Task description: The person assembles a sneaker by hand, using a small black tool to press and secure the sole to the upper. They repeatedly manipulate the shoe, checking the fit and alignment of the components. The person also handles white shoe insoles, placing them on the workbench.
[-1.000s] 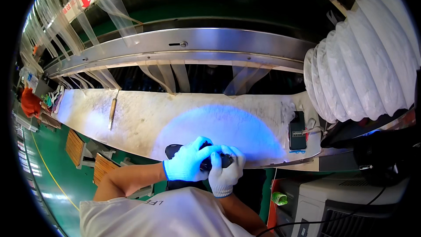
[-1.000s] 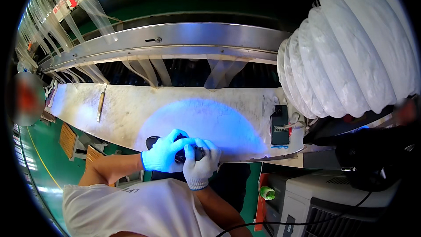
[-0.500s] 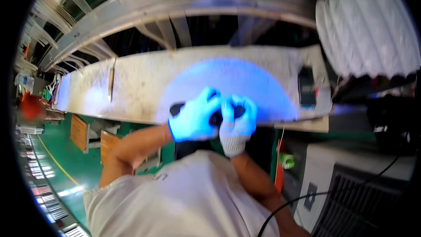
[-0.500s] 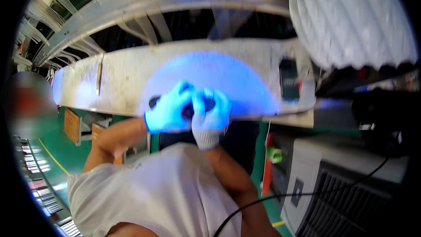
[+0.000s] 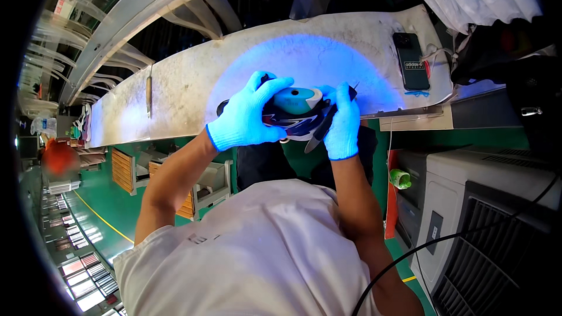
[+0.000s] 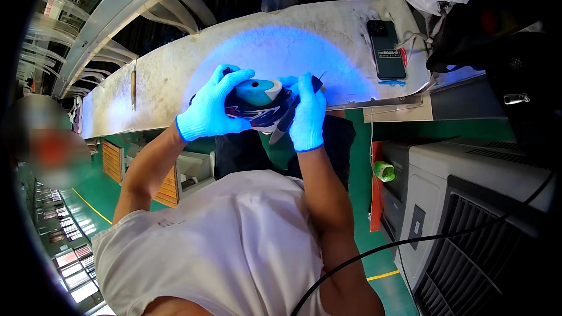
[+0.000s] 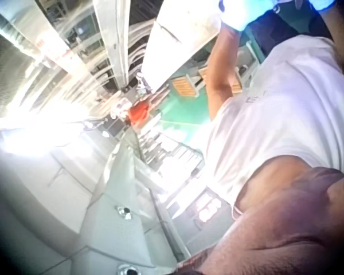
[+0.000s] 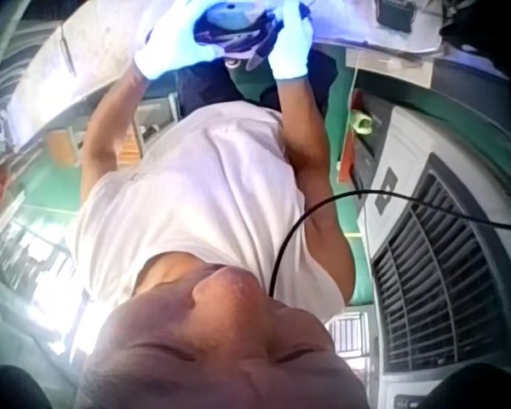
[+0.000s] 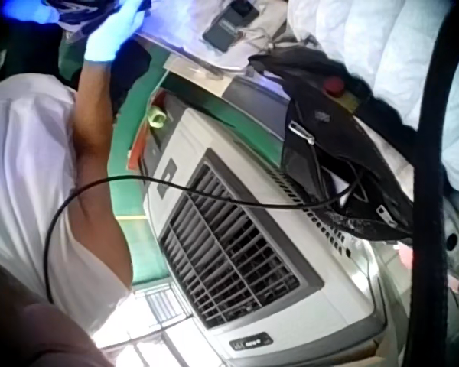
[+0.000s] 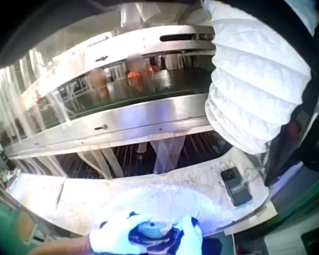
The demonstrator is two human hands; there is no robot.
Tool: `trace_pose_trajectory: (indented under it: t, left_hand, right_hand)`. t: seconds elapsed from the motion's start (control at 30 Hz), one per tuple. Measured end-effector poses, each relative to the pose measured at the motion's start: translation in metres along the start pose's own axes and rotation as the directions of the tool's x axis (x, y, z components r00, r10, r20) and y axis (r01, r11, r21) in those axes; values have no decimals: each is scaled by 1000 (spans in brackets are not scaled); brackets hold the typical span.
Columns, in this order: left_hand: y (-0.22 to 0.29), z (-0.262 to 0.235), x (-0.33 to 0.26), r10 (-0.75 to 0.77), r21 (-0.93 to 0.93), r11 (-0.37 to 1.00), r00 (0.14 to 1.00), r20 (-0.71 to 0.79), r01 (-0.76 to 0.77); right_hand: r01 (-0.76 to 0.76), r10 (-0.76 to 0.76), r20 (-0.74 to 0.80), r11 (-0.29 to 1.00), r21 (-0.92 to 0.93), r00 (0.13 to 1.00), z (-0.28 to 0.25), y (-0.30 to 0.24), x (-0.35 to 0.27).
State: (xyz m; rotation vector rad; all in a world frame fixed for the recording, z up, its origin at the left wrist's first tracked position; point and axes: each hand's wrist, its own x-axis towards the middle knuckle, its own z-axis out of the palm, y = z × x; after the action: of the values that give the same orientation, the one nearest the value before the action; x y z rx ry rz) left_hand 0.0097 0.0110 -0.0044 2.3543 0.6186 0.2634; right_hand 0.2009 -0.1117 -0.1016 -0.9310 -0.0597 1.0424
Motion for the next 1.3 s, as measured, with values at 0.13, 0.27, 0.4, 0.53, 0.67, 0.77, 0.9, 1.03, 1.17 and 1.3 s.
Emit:
trace_pose_trajectory:
  t: [0.13, 0.27, 0.4, 0.53, 0.67, 0.77, 0.9, 1.03, 1.17, 1.3]
  left_hand:
    - [4, 11, 1, -52, 109, 992, 997, -61, 58]
    - [1, 8, 0, -42, 78, 996, 999, -29, 44]
    - [21, -2, -2, 148, 435, 892, 989, -27, -121]
    - [15, 39, -27, 92, 576, 810, 945, -314, 113]
    - [-1, 13, -72, 214, 252, 967, 692, -690, -48]
    - [3, -5, -120, -184, -233, 972, 656, -732, 13]
    - [-20, -6, -157, -524, -817, 520, 662, -535, -249]
    - [-11, 4, -184, -297, -454, 885, 628, -720, -101]
    - [-3, -3, -193, -243, -330, 944, 622, -744, -26]
    - [-6, -8, -181, -272, -412, 906, 619, -736, -92]
  right_hand:
    - [44, -80, -215, 985, -166, 973, 4, 15, 10]
    - [28, -105, -77, 749, -663, 991, 1, 1, 22]
    - [-75, 95, 32, 918, -389, 995, -14, 2, 44]
    - [-98, 115, 49, 958, -268, 992, 40, -19, 3]
    - [-136, 184, 266, 973, -188, 946, 98, -29, -52]
    - [-112, 186, 408, 974, -199, 894, 139, -5, -76]
    - [-266, 285, 440, 958, -107, 852, 158, 38, -75]
    - [-327, 359, 429, 933, -149, 829, 155, 61, -75]
    - [-329, 362, 434, 932, -152, 825, 160, 62, -82]
    - [-296, 335, 430, 942, -159, 838, 167, 55, -76]
